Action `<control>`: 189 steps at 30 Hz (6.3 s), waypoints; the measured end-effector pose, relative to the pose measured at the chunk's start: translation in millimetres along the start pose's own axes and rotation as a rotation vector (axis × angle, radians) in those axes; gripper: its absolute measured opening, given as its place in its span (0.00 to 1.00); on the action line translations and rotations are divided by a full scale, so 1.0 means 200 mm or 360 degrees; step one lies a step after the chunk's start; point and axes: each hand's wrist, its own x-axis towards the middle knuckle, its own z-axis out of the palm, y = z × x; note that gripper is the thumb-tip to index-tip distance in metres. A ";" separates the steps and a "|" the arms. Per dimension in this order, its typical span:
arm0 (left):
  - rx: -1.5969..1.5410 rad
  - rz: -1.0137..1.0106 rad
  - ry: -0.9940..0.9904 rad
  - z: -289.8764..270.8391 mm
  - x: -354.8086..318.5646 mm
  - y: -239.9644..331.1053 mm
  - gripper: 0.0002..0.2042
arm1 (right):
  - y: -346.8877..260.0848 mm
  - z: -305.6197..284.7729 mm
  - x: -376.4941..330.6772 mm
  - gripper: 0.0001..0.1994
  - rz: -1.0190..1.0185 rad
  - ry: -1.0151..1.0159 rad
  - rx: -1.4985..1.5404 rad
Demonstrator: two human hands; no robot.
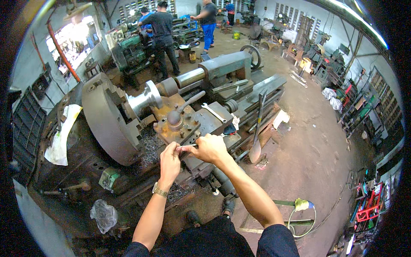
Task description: The person uses a wrench to tighten a bolt on a metalworking machine. They repeatedly adjust the wrench and reposition their hands to apply torque, then briefly inspect the bolt before continuing to tighten it.
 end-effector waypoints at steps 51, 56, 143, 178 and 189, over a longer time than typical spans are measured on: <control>-0.0353 -0.0560 0.0478 -0.05 -0.18 0.03 0.10 | 0.91 0.25 0.49 0.15 0.0217 0.0434 0.0533; -0.0452 -0.0598 0.0373 -0.10 -0.20 0.04 0.11 | 0.87 0.03 0.26 0.12 0.0317 0.0424 0.0692; -0.1149 -0.0559 -0.0305 -0.66 -0.23 -0.37 0.13 | -1.03 0.39 -0.42 0.14 0.0962 0.0559 0.3444; -0.0500 -0.0383 0.0017 -0.21 -0.16 -0.02 0.16 | 0.20 -0.11 0.19 0.15 -0.0257 -0.1434 0.1468; -0.0443 -0.0467 0.0212 -0.16 -0.15 -0.02 0.11 | 0.15 -0.08 0.10 0.12 -0.0208 -0.1313 0.1539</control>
